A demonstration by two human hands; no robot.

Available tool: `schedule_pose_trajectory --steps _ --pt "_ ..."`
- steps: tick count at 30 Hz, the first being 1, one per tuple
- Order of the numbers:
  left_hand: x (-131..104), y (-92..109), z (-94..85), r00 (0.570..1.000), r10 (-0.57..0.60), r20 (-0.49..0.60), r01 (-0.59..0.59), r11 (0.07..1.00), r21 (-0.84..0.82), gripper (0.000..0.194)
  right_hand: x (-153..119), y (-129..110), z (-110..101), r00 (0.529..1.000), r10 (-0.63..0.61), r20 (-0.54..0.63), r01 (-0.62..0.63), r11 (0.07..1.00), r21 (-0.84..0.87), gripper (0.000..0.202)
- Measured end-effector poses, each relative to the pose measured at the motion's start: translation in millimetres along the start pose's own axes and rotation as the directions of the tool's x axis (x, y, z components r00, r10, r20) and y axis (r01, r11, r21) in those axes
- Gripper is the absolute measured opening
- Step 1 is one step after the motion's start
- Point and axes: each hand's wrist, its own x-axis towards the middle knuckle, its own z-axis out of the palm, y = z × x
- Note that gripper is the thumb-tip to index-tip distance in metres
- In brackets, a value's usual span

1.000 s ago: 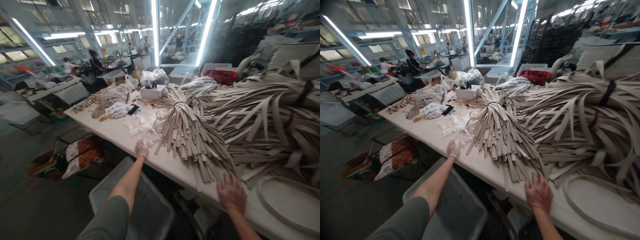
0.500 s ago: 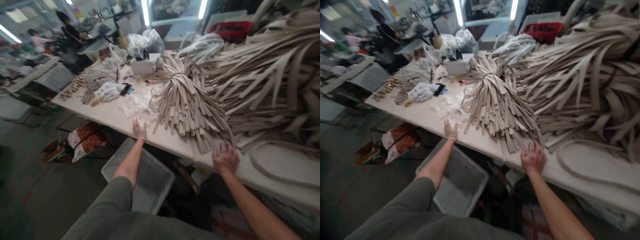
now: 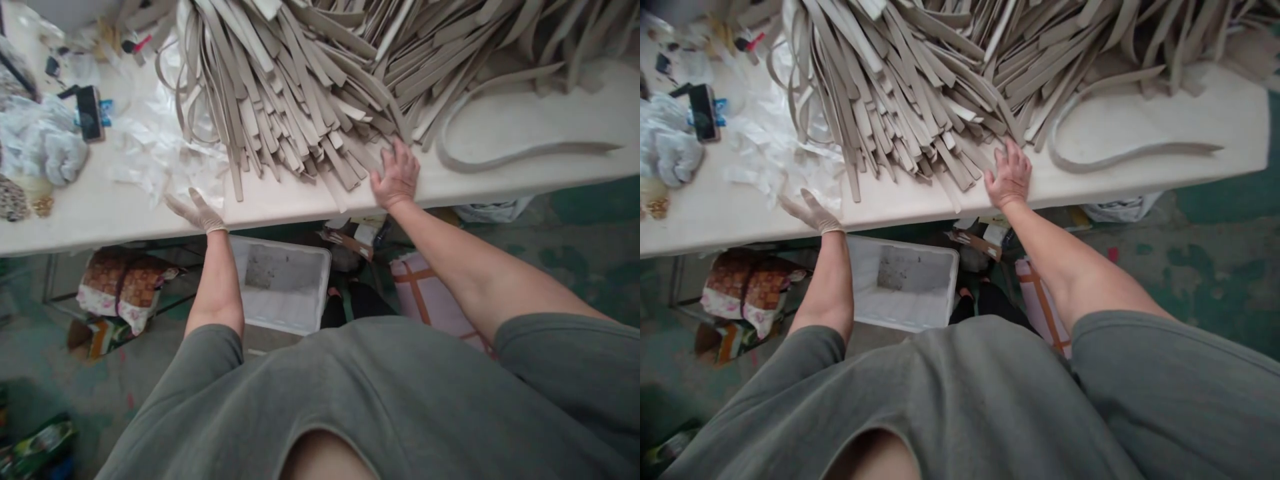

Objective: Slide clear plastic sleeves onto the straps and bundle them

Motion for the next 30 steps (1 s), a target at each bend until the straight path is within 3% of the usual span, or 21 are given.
schedule_pose_trajectory --steps 3,5,7,10,14,19,21,24,27,30 --pt "8 10 -2.5 0.979 -0.100 -0.178 0.103 0.995 0.010 0.073 2 3 5 0.999 -0.017 -0.031 0.015 0.999 -0.041 0.059" --pt "12 31 0.5 0.965 -0.012 -0.261 0.021 0.999 0.030 0.079 3 3 3 0.996 -0.026 -0.082 0.022 0.999 -0.047 0.058" --pt "11 65 10.5 0.951 0.168 -0.260 -0.162 0.986 0.047 0.081 1 2 -2 0.988 -0.041 -0.149 0.037 0.999 -0.033 0.055" --pt "5 130 43.6 0.898 0.402 -0.178 -0.415 0.909 -0.041 0.071 1 4 -4 0.963 -0.105 -0.248 0.097 0.994 -0.043 0.048" --pt "-6 219 102.1 0.714 0.700 -0.015 -0.700 0.712 -0.057 0.059 9 12 3 0.922 -0.160 -0.352 0.123 0.984 -0.125 0.042" --pt "-19 298 165.6 0.582 0.760 0.289 -0.796 0.606 0.010 0.056 9 17 3 0.912 -0.175 -0.371 0.123 0.980 -0.159 0.040" --pt "-17 317 191.9 0.544 0.735 0.404 -0.817 0.574 0.057 0.053 9 18 3 0.913 -0.172 -0.370 0.124 0.981 -0.152 0.040" --pt "-6 336 229.0 0.541 0.665 0.515 -0.819 0.557 0.141 0.053 10 21 6 0.911 -0.180 -0.372 0.136 0.980 -0.142 0.040" --pt "12 341 256.3 0.542 0.601 0.588 -0.820 0.533 0.211 0.053 10 23 9 0.907 -0.187 -0.377 0.146 0.980 -0.134 0.040" --pt "33 337 271.0 0.499 0.547 0.672 -0.846 0.475 0.242 0.052 10 24 11 0.907 -0.189 -0.376 0.157 0.981 -0.114 0.040"
